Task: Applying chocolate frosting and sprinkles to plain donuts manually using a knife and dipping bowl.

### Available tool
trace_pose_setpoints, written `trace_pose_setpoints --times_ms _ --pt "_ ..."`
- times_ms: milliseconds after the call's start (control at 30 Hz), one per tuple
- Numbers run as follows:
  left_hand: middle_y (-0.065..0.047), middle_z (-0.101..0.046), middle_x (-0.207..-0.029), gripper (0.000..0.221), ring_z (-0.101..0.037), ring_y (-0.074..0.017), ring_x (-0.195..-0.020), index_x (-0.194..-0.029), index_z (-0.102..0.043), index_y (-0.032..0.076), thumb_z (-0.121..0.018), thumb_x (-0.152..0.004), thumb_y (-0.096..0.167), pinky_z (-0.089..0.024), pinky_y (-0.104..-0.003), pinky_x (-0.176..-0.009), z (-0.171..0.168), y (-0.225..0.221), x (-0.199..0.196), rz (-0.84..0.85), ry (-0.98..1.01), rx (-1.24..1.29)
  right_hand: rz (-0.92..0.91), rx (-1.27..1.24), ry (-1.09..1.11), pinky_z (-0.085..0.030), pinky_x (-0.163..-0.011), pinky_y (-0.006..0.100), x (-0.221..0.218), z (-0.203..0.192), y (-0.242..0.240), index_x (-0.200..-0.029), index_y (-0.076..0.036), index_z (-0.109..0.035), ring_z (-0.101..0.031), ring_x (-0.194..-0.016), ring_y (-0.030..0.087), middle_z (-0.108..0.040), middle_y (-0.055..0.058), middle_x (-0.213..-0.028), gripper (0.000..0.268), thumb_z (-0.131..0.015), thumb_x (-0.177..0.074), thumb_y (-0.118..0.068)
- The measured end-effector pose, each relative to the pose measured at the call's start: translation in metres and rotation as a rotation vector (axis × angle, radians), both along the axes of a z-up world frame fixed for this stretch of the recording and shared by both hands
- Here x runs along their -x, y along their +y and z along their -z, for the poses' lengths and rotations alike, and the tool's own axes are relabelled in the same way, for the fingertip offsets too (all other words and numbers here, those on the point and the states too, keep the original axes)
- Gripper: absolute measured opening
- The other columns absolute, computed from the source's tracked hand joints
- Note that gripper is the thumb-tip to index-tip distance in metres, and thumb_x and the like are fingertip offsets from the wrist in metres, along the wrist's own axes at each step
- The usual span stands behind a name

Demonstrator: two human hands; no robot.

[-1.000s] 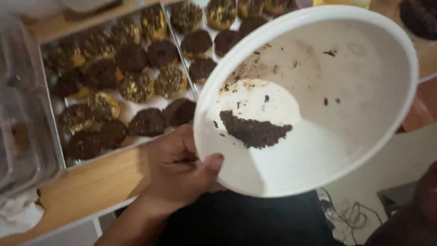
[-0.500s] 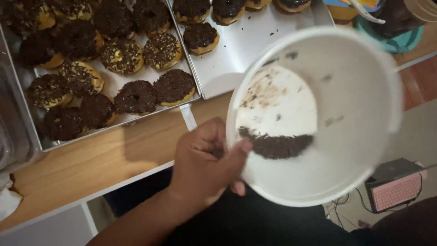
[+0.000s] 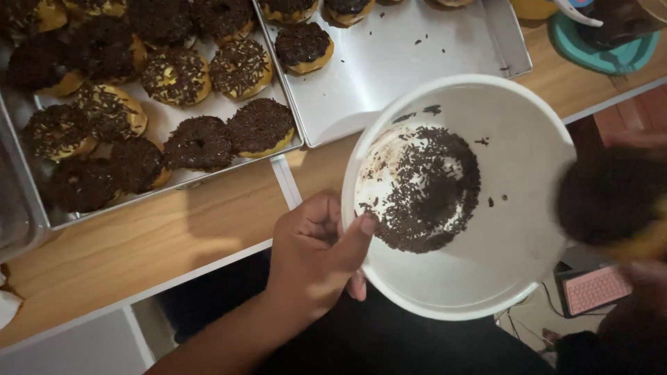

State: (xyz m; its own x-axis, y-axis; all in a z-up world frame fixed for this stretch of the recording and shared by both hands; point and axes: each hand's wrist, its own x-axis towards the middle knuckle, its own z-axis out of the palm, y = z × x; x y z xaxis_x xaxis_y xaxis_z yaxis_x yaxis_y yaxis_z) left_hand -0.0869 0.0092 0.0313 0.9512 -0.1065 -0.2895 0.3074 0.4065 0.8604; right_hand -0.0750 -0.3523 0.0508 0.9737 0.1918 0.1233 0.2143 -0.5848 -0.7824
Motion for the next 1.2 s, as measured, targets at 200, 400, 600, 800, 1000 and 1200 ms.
trace_pose_setpoints --times_ms 200,400,600,800,1000,1200 --pt "-0.009 -0.051 -0.042 0.03 -0.05 -0.0159 -0.027 -0.071 -0.049 0.009 -0.071 -0.092 0.01 -0.034 -0.025 -0.026 0.007 -0.006 0.007 -0.024 0.001 0.05 -0.409 0.498 -0.216 -0.048 -0.114 0.048 -0.033 -0.051 0.084 -0.13 -0.001 -0.058 -0.06 -0.132 0.036 -0.058 0.024 -0.14 0.075 -0.091 -0.065 -0.02" --pt "-0.009 -0.06 -0.042 0.033 -0.057 -0.0145 -0.03 -0.067 -0.055 0.009 -0.075 -0.091 0.016 -0.043 -0.025 -0.031 0.003 -0.005 0.012 0.041 0.036 -0.174 -0.568 0.755 -0.183 -0.054 -0.089 0.044 -0.029 -0.041 0.109 -0.132 -0.015 -0.058 -0.059 -0.12 0.035 -0.055 0.015 -0.139 0.053 -0.071 -0.083 -0.029" --pt "-0.003 -0.05 -0.048 0.037 -0.057 -0.0128 -0.035 -0.068 -0.046 0.01 -0.074 -0.091 0.017 -0.044 -0.025 -0.03 0.0 -0.009 0.019 0.047 -0.077 -0.025 -0.776 0.97 -0.394 -0.05 -0.084 0.044 -0.04 -0.033 0.139 -0.114 -0.011 -0.055 -0.056 -0.113 0.03 -0.059 0.005 -0.123 0.033 -0.067 -0.085 -0.021" --pt "-0.005 -0.059 -0.044 0.03 -0.058 -0.0112 -0.035 -0.07 -0.056 0.01 -0.073 -0.091 0.022 -0.042 -0.022 -0.037 0.005 -0.006 0.017 0.038 -0.066 -0.13 -0.699 1.047 -0.487 -0.052 -0.098 0.044 -0.038 -0.038 0.125 -0.125 -0.005 -0.06 -0.059 -0.125 0.033 -0.062 0.008 -0.126 0.048 -0.068 -0.084 -0.029" --pt "-0.009 -0.057 -0.042 0.036 -0.059 -0.0168 -0.032 -0.068 -0.049 0.009 -0.074 -0.091 0.021 -0.041 -0.024 -0.028 0.01 -0.01 0.018 0.029 -0.005 -0.021 -0.798 1.174 -0.556 -0.052 -0.093 0.046 -0.044 -0.026 0.128 -0.117 -0.004 -0.063 -0.06 -0.113 0.034 -0.06 0.01 -0.123 0.041 -0.066 -0.086 -0.031" --pt "-0.012 -0.063 -0.047 0.033 -0.062 -0.018 -0.036 -0.068 -0.052 0.009 -0.073 -0.092 0.018 -0.049 -0.025 -0.034 0.007 -0.005 0.016 -0.015 -0.036 0.01 -0.479 0.932 -0.305 -0.06 -0.084 0.042 -0.043 -0.058 0.113 -0.132 -0.005 -0.058 -0.067 -0.116 0.035 -0.065 0.02 -0.136 0.074 -0.086 -0.067 -0.027"
